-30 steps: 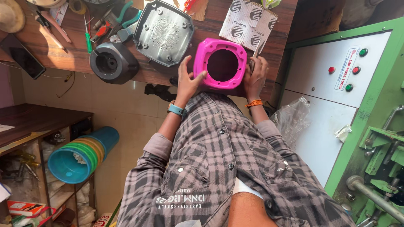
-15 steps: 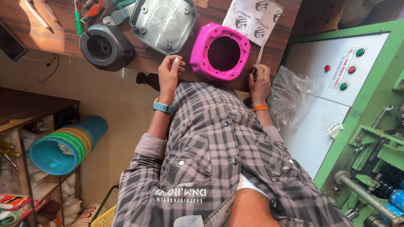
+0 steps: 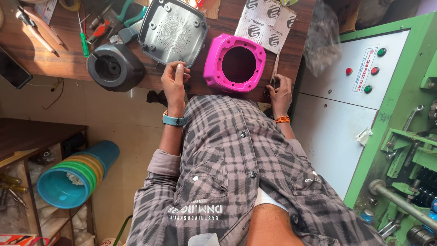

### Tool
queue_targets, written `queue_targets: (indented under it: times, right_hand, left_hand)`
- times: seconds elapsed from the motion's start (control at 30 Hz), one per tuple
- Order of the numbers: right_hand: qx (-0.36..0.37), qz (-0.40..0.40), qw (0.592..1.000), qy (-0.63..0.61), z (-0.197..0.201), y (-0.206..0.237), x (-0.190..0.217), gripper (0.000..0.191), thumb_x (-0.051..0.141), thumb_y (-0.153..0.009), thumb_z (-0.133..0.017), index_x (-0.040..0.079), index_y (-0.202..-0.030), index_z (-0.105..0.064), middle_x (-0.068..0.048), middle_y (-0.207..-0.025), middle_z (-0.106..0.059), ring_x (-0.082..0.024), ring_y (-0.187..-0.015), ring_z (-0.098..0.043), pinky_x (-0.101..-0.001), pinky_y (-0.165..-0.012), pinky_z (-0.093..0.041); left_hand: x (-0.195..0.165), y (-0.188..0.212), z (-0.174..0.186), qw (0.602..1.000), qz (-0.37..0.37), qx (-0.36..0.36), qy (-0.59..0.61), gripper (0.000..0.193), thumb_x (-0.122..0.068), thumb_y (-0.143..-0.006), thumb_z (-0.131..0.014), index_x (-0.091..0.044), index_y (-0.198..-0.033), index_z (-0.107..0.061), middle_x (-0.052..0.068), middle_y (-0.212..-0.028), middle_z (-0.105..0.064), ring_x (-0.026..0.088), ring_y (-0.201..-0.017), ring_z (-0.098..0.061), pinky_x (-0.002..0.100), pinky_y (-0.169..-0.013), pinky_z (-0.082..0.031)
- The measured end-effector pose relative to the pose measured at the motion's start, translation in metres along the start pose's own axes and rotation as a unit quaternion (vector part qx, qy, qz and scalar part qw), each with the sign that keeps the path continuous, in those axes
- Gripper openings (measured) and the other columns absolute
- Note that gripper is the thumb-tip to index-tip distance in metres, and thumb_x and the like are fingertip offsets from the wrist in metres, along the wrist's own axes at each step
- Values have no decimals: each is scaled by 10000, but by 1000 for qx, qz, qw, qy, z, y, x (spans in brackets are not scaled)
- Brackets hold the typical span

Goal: The person opens a cardboard box on a workbench and removes a packaged pink mixer housing and its parts. They peel plastic wrapping off the pink housing, then pick up a motor assembly and fit it into the housing, pressing and aligning the parts together by hand.

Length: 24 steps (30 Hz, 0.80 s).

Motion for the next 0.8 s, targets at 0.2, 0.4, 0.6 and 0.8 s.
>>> queue_targets:
  times: [0.2,0.4,0.6,0.8]
  right_hand:
    - [-4,-44,999,29,1,-5,6,415,218,-852,-846,158,-1197,-624,-46,-1083,-623,-202,-743,-696,-400,-680,-541]
    - [-17,-70,997,-1,11,-4,11,393,203,-832,-851,157,-1164,-646,-30,-887,-623,-234,-746,-661,-417,-653,-523]
    - [-26,-114,992,-46,8,-8,0,364,196,-781,-875,91,-1054,-658,-43,-794,-654,-200,-693,-654,-381,-623,-519]
    - [-44,-136,965,-221,9,-17,-15,180,221,-1003,-733,48,-1034,-692,-18,-813,-702,-89,-697,-653,-265,-606,-526]
  left_hand:
    - [-2,-7,-4,1000,-1,11,-21,159,-188,-1061,-597,-52,-1077,-680,10,-885,-703,64,-750,-631,221,-702,-514]
    - [4,-12,-1,1000,-8,26,5,136,-160,-1069,-598,-45,-1083,-670,18,-896,-696,64,-755,-618,220,-703,-502]
    - [-12,-10,-8,999,-19,38,-31,136,-159,-1084,-598,-41,-1091,-665,20,-907,-694,69,-762,-609,227,-719,-504]
    - [-101,5,-35,949,-221,69,-214,96,-90,-1058,-638,-18,-1101,-683,68,-934,-703,161,-832,-695,279,-741,-530]
Point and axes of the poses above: each hand's wrist, its own y-axis away from the middle knuckle, its own z-axis out of the back of the hand, x = y × z, the point moved 4 cm from there along -y, towards the middle knuckle
